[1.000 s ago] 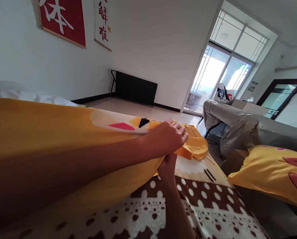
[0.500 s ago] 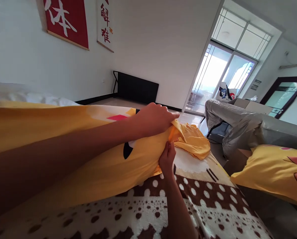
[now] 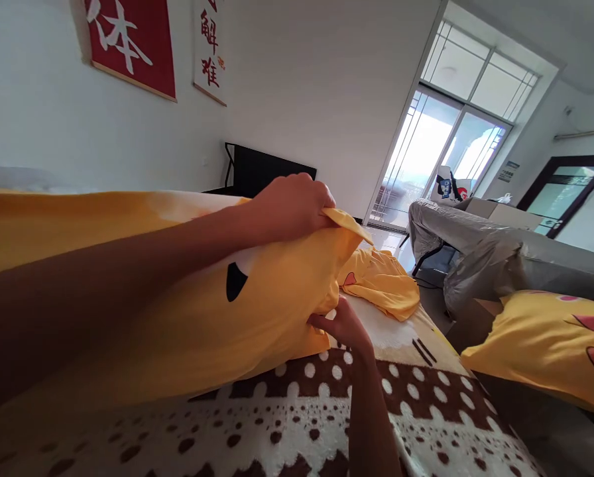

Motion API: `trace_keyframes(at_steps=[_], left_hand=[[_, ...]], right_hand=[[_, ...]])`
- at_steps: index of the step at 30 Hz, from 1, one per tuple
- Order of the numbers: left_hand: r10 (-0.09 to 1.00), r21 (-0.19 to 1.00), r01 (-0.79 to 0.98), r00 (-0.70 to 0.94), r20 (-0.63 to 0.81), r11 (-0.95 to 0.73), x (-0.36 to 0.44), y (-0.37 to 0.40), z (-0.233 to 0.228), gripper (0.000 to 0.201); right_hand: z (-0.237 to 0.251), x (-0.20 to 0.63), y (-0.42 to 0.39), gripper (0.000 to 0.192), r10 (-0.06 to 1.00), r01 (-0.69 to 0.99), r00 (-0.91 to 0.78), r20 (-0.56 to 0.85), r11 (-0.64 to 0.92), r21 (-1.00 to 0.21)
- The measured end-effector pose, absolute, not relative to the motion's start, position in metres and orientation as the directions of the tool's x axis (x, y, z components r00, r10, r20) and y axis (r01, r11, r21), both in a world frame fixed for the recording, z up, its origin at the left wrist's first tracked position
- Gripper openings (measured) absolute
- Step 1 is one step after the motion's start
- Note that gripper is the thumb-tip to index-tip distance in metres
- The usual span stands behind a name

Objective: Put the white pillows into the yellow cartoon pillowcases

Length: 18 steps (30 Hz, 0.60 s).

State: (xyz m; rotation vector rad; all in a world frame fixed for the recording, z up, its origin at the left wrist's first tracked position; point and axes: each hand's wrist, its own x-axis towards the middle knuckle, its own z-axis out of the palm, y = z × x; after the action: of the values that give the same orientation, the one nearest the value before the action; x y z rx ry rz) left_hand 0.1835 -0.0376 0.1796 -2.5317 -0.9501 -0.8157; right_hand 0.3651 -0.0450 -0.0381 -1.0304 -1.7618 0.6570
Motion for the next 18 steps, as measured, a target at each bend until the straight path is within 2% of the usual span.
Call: trace_keyframes(at_steps=[3, 6, 10, 15, 18], left_hand=[[0.395, -0.277, 0.690, 0.645, 0.654, -0.669, 0.180, -0.037, 0.186, 0.018], [0.366, -0.339, 0.710, 0.640, 0.675, -0.617, 0.175, -0.038, 0.190, 0.023], [0.382, -0.345, 0.723, 0.636, 0.671, -0.598, 0.171, -0.042, 0.186, 0.029], [0.409, -0.326, 0.714, 0.648, 0.642, -0.619, 0.166, -0.046, 0.189, 0.027], [0.416, -0.236, 0.720, 0.601, 0.683, -0.653, 0.160, -0.048, 0.199, 0.029]], right_hand=[[-0.029, 0.369, -0.050, 0.022, 0.826, 0.408, -0.230, 0.514, 0.562, -0.720], [-0.023, 0.373, -0.055, 0.023, 0.811, 0.538, -0.265, 0.521, 0.573, -0.618], [-0.024, 0.377, -0.056, 0.026, 0.840, 0.699, -0.306, 0.448, 0.518, -0.494], [-0.031, 0.380, -0.051, 0.023, 0.875, 0.665, -0.318, 0.364, 0.480, -0.573], [-0.040, 0.376, -0.045, 0.038, 0.889, 0.685, -0.309, 0.337, 0.454, -0.570]])
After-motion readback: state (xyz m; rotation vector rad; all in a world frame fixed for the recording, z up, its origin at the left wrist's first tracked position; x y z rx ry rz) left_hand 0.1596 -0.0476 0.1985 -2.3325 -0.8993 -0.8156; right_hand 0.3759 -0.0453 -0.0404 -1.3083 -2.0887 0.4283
